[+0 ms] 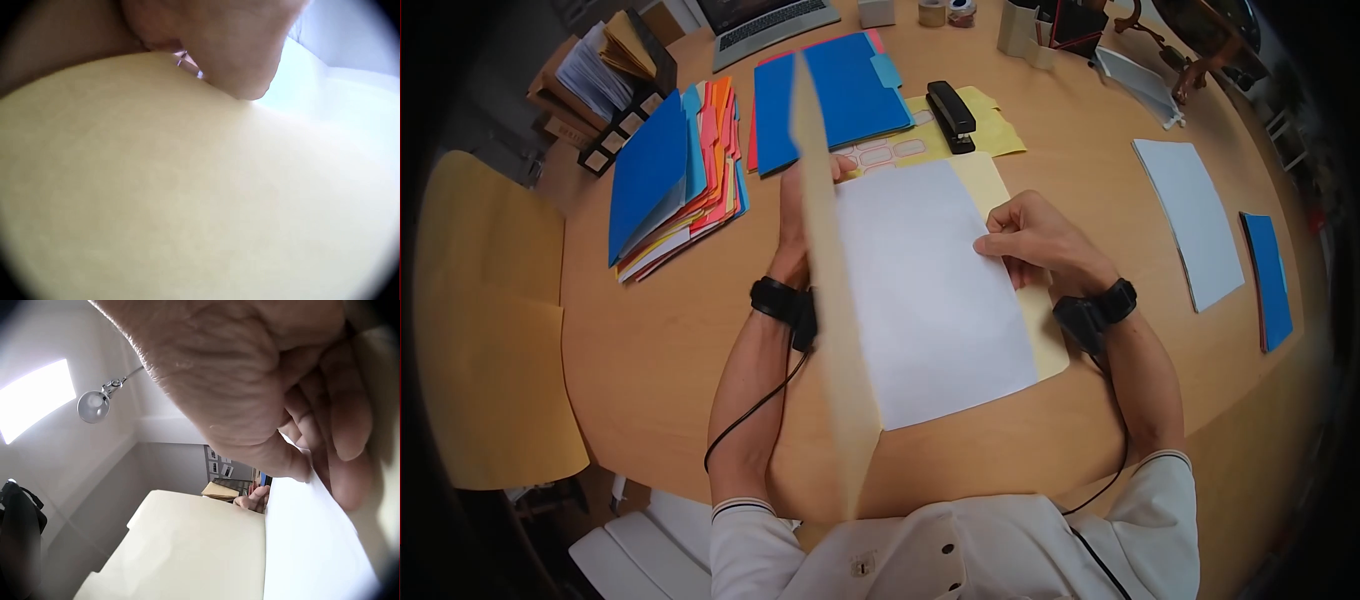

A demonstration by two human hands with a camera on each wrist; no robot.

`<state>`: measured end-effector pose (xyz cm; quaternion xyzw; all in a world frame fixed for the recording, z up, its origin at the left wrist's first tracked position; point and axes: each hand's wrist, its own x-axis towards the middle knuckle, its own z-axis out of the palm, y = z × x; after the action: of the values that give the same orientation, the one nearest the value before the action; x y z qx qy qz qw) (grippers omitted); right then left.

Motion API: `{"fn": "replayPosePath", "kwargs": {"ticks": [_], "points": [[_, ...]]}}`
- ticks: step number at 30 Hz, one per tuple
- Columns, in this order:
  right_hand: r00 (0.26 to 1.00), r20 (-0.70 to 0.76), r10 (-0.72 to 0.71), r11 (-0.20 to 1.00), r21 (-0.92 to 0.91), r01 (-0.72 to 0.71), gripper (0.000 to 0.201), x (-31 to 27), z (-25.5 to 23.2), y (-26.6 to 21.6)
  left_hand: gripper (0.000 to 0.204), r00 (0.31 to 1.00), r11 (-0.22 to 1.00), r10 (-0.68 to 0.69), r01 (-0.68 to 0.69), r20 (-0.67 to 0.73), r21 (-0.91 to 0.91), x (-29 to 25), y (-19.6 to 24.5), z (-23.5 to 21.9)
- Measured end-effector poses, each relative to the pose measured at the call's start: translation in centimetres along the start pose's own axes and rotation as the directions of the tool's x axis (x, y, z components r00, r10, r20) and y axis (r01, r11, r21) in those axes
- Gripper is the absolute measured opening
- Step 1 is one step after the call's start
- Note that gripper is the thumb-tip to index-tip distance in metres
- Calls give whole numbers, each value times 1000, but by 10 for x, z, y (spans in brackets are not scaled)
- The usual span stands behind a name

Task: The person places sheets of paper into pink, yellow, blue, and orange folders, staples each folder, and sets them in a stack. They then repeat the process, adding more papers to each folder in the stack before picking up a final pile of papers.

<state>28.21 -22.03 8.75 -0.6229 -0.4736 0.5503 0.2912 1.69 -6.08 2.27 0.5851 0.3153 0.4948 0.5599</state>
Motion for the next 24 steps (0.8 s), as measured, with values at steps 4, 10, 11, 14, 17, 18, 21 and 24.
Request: {"fn": "replayPosePath", "kwargs": {"ticks": [4,10,11,14,17,18,21,24], "points": [[996,-28,-86,995,-59,84,37,8,-5,13,29,998,920,-30,6,55,392,-6,10,13],[985,-122,-118,969,-231,87,48,13,-7,18,46,912,347,307,-375,273,860,-14,11,18],[983,-97,-158,958,-254,129,49,16,-8,21,46,911,348,307,-376,275,859,-14,12,19],[983,-45,-177,957,-242,161,51,19,-11,26,49,929,318,251,-345,273,883,-17,16,23],[979,-45,-200,956,-228,185,51,23,-12,32,58,937,314,224,-328,266,891,-18,18,24],[978,-48,-201,956,-228,186,51,23,-12,31,59,937,291,211,-331,277,898,-18,17,24],[975,-16,-220,955,-210,212,49,23,-14,31,57,930,274,230,-345,287,898,-18,14,25],[971,10,-238,953,-189,236,45,19,-13,26,57,929,327,255,-344,269,880,-17,14,25]]}}
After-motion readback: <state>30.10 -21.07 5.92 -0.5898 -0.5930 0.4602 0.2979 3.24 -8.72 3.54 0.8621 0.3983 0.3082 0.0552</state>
